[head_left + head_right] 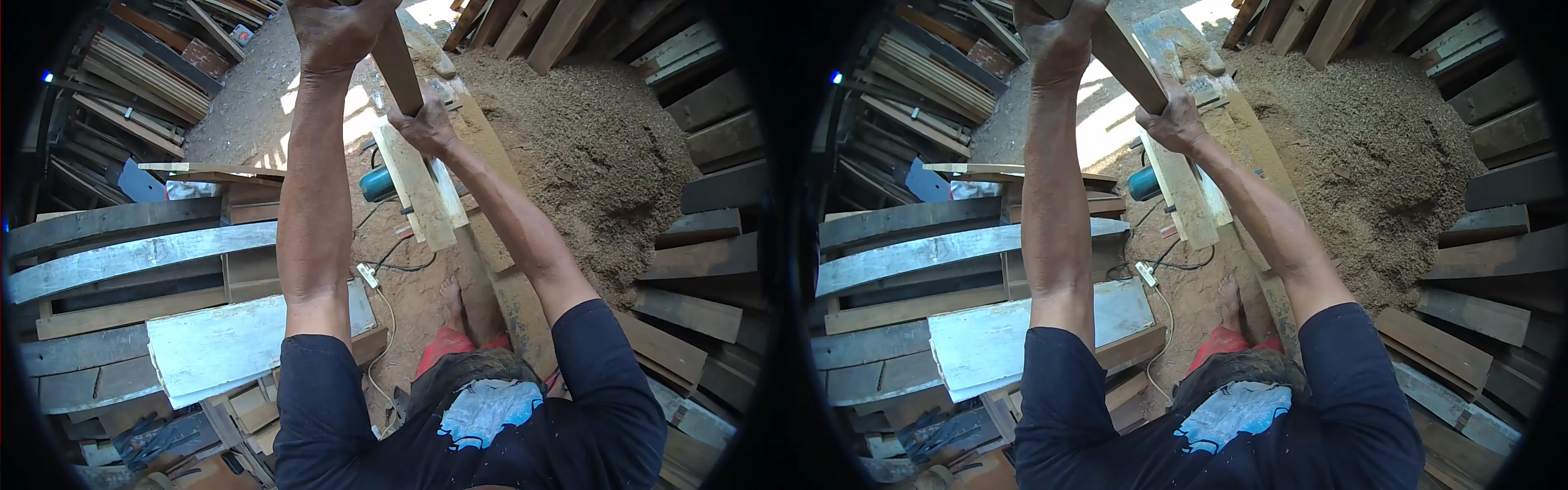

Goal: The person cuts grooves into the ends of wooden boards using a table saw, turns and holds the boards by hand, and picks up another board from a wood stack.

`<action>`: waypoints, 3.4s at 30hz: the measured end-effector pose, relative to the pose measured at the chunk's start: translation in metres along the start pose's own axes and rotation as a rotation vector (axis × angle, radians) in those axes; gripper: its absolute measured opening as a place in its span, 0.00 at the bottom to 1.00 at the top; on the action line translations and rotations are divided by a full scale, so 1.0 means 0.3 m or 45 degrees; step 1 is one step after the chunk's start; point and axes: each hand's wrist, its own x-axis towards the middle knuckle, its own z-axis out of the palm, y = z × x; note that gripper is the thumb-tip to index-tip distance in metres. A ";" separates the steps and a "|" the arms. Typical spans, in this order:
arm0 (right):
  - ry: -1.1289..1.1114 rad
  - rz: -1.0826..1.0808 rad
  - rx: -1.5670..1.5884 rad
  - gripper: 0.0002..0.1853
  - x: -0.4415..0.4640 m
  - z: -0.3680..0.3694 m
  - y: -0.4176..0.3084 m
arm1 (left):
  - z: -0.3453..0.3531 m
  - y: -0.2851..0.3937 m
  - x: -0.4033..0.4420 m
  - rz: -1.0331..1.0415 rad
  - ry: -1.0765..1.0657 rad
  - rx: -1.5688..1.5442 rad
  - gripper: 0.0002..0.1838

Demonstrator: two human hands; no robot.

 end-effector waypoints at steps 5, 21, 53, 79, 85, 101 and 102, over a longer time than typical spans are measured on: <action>-0.017 0.048 0.007 0.43 0.035 0.018 0.023 | -0.019 -0.017 0.009 -0.117 0.021 0.069 0.37; 0.072 -0.079 -0.096 0.42 0.060 0.047 0.050 | -0.021 -0.049 0.025 -0.022 0.050 0.039 0.36; 0.780 -0.187 1.164 0.33 -0.106 -0.512 -0.556 | -0.124 0.600 -0.322 0.227 0.140 0.899 0.79; -0.207 -0.136 2.617 0.13 -0.455 -0.687 -0.227 | -0.125 0.975 -0.936 -0.338 -0.114 0.010 0.32; -0.139 -0.079 2.632 0.14 -0.484 -0.674 -0.203 | -0.125 0.976 -0.948 -0.356 -0.130 0.008 0.33; 0.302 0.235 2.291 0.22 -0.567 -0.750 -0.243 | -0.060 0.911 -0.981 -0.272 -0.219 0.235 0.33; 0.361 0.257 2.231 0.22 -0.589 -0.763 -0.210 | -0.048 0.905 -0.997 -0.317 -0.214 0.194 0.33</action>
